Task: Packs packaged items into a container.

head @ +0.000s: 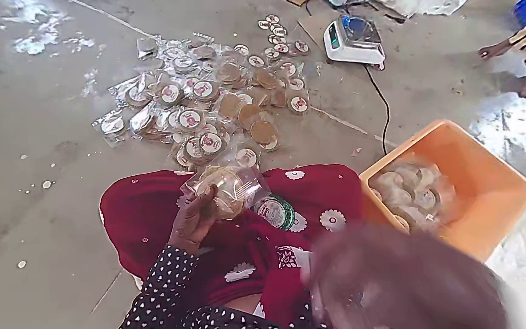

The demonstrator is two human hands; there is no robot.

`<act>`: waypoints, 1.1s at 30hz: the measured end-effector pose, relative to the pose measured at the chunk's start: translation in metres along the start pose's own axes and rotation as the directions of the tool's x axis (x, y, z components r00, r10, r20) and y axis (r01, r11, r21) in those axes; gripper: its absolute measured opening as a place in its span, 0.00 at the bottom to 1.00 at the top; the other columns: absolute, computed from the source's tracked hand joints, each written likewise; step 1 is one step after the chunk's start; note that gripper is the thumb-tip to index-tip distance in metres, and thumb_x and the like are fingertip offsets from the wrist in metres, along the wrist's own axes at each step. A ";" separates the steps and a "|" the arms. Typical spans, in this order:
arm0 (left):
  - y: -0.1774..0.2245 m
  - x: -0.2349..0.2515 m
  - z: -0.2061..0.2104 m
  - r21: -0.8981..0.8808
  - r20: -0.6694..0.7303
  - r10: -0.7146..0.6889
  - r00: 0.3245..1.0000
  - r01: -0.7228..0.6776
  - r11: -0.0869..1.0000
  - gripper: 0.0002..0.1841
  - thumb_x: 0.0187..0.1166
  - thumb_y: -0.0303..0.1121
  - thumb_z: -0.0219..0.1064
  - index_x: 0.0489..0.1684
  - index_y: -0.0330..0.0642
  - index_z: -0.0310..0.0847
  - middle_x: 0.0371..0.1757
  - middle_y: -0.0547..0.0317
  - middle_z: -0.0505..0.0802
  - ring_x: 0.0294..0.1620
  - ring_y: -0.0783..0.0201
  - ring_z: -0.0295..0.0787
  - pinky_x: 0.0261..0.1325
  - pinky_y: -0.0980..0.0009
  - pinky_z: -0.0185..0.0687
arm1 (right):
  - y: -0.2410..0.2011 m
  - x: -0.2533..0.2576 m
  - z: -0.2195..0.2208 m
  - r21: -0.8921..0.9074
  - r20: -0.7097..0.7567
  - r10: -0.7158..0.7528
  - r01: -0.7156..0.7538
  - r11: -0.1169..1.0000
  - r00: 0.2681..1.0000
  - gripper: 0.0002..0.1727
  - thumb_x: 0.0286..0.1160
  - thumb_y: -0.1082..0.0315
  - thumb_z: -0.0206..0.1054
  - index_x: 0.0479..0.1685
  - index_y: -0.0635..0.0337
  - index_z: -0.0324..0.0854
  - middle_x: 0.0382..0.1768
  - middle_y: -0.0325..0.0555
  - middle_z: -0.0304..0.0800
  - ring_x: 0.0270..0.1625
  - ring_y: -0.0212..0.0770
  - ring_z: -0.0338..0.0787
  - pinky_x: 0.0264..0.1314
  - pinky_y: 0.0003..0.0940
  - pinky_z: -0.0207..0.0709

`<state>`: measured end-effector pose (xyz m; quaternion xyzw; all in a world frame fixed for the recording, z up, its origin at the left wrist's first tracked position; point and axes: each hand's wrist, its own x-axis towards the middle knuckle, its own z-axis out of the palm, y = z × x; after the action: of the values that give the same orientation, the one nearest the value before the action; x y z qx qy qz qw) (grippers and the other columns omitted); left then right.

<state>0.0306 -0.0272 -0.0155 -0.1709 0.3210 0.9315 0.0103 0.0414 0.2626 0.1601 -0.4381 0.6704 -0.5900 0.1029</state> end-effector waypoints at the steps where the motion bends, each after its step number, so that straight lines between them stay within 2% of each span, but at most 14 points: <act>1: -0.001 -0.002 -0.002 0.000 -0.001 -0.003 1.000 0.003 1.000 0.09 0.80 0.27 0.66 0.54 0.37 0.83 0.46 0.46 0.95 0.46 0.54 0.96 0.50 0.55 0.94 | 0.036 0.000 -0.008 -0.249 -0.096 0.060 -0.082 0.965 0.994 0.06 0.79 0.59 0.72 0.40 0.50 0.88 0.43 0.30 0.93 0.51 0.26 0.91 0.56 0.26 0.87; 3: -0.004 -0.006 -0.006 -0.023 0.006 -0.001 1.000 0.001 1.000 0.10 0.84 0.26 0.59 0.57 0.37 0.82 0.50 0.45 0.94 0.50 0.54 0.95 0.55 0.54 0.93 | 0.110 0.001 -0.015 -0.511 -0.167 0.227 -0.281 0.812 0.960 0.08 0.67 0.60 0.79 0.34 0.53 0.88 0.34 0.36 0.90 0.41 0.34 0.89 0.45 0.39 0.85; 5: -0.005 -0.010 -0.009 -0.028 0.001 -0.002 1.000 0.002 1.000 0.12 0.86 0.26 0.54 0.62 0.38 0.78 0.52 0.45 0.94 0.52 0.53 0.95 0.57 0.54 0.92 | 0.162 0.003 -0.007 -0.587 -0.077 0.383 -0.352 0.729 0.921 0.11 0.66 0.65 0.81 0.43 0.57 0.90 0.40 0.48 0.91 0.47 0.48 0.91 0.52 0.53 0.85; 8: -0.007 -0.015 -0.019 -0.041 -0.061 -0.020 0.998 0.018 0.999 0.12 0.83 0.25 0.58 0.60 0.38 0.77 0.50 0.44 0.93 0.51 0.53 0.95 0.55 0.53 0.93 | 0.206 0.009 0.018 -0.721 0.068 0.469 -0.281 0.633 0.881 0.19 0.64 0.65 0.82 0.56 0.52 0.92 0.47 0.56 0.89 0.55 0.57 0.87 0.58 0.53 0.82; 11: -0.009 -0.016 -0.024 -0.002 -0.079 -0.030 0.996 0.030 1.000 0.12 0.80 0.25 0.61 0.58 0.37 0.78 0.49 0.45 0.94 0.49 0.54 0.95 0.53 0.54 0.93 | 0.216 0.014 0.024 -0.719 0.045 0.563 -0.364 0.592 0.825 0.10 0.70 0.65 0.77 0.46 0.58 0.93 0.49 0.59 0.88 0.60 0.60 0.85 0.61 0.55 0.80; 14: -0.011 -0.015 -0.025 0.030 -0.074 -0.031 0.997 0.033 0.999 0.12 0.77 0.25 0.65 0.57 0.37 0.79 0.47 0.46 0.94 0.47 0.55 0.95 0.51 0.55 0.94 | 0.211 0.001 0.006 -0.460 -0.181 0.526 -0.545 0.701 0.831 0.04 0.70 0.69 0.75 0.37 0.60 0.93 0.39 0.50 0.92 0.49 0.48 0.90 0.57 0.52 0.81; 16: -0.012 -0.014 -0.026 0.060 -0.065 -0.043 0.997 0.047 0.997 0.13 0.77 0.26 0.66 0.58 0.36 0.78 0.47 0.47 0.94 0.47 0.56 0.95 0.52 0.57 0.94 | 0.203 -0.009 -0.010 -0.240 -0.316 0.583 -0.658 0.714 0.748 0.04 0.73 0.67 0.75 0.37 0.58 0.94 0.34 0.42 0.95 0.40 0.37 0.91 0.50 0.44 0.83; 20: -0.016 -0.009 -0.022 0.098 -0.065 -0.061 0.996 0.067 0.993 0.14 0.78 0.27 0.66 0.58 0.35 0.78 0.47 0.47 0.94 0.47 0.56 0.95 0.52 0.58 0.94 | 0.185 -0.028 -0.025 0.009 -0.365 0.673 -0.720 0.694 0.643 0.06 0.80 0.68 0.71 0.40 0.59 0.93 0.31 0.39 0.93 0.32 0.27 0.87 0.41 0.29 0.81; 24: -0.018 -0.009 -0.020 0.120 -0.065 -0.064 0.996 0.071 0.990 0.13 0.78 0.26 0.65 0.58 0.35 0.77 0.47 0.48 0.94 0.47 0.58 0.95 0.52 0.59 0.94 | 0.180 -0.037 -0.021 -0.055 -0.316 0.664 -0.711 0.701 0.678 0.11 0.87 0.66 0.64 0.50 0.59 0.91 0.37 0.42 0.93 0.38 0.29 0.88 0.46 0.31 0.81; 26: -0.018 -0.011 -0.020 0.110 -0.061 -0.060 0.996 0.066 0.992 0.13 0.79 0.25 0.63 0.59 0.35 0.78 0.48 0.47 0.94 0.47 0.56 0.95 0.52 0.57 0.94 | 0.178 -0.039 -0.019 -0.183 -0.354 0.619 -0.701 0.689 0.701 0.12 0.87 0.65 0.64 0.59 0.58 0.88 0.44 0.45 0.95 0.43 0.36 0.92 0.52 0.40 0.86; 27: -0.017 -0.011 -0.020 0.108 -0.065 -0.052 0.997 0.059 0.992 0.11 0.82 0.24 0.60 0.59 0.34 0.77 0.48 0.47 0.94 0.48 0.56 0.95 0.53 0.57 0.93 | 0.177 -0.038 -0.018 -0.218 -0.427 0.570 -0.692 0.688 0.702 0.11 0.84 0.65 0.67 0.57 0.59 0.88 0.42 0.47 0.95 0.42 0.39 0.92 0.50 0.45 0.86; 29: -0.018 -0.011 -0.021 0.096 -0.051 -0.042 0.998 0.046 0.994 0.10 0.84 0.22 0.56 0.58 0.34 0.77 0.47 0.47 0.94 0.47 0.57 0.95 0.54 0.58 0.93 | 0.172 -0.033 -0.022 -0.195 -0.553 0.475 -0.661 0.725 0.684 0.09 0.79 0.66 0.72 0.49 0.62 0.88 0.36 0.46 0.92 0.33 0.38 0.88 0.39 0.39 0.83; 31: -0.019 -0.011 -0.021 0.102 -0.055 -0.046 0.997 0.051 0.993 0.10 0.84 0.22 0.55 0.57 0.33 0.77 0.46 0.47 0.94 0.47 0.58 0.95 0.54 0.58 0.92 | 0.162 -0.024 -0.026 -0.081 -0.608 0.460 -0.626 0.775 0.647 0.06 0.77 0.69 0.74 0.47 0.61 0.87 0.33 0.42 0.91 0.27 0.29 0.83 0.29 0.26 0.77; 33: -0.019 -0.010 -0.020 0.108 -0.060 -0.059 0.996 0.065 0.992 0.11 0.84 0.23 0.56 0.59 0.32 0.76 0.47 0.46 0.94 0.48 0.57 0.95 0.55 0.58 0.92 | 0.152 -0.014 -0.024 -0.027 -0.623 0.442 -0.583 0.812 0.645 0.06 0.76 0.70 0.74 0.45 0.61 0.87 0.31 0.39 0.91 0.25 0.26 0.83 0.27 0.22 0.76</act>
<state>0.0486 -0.0230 -0.0382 -0.2063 0.3666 0.9063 0.0397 -0.0365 0.2776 0.0278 -0.0316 0.8268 -0.5616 0.0029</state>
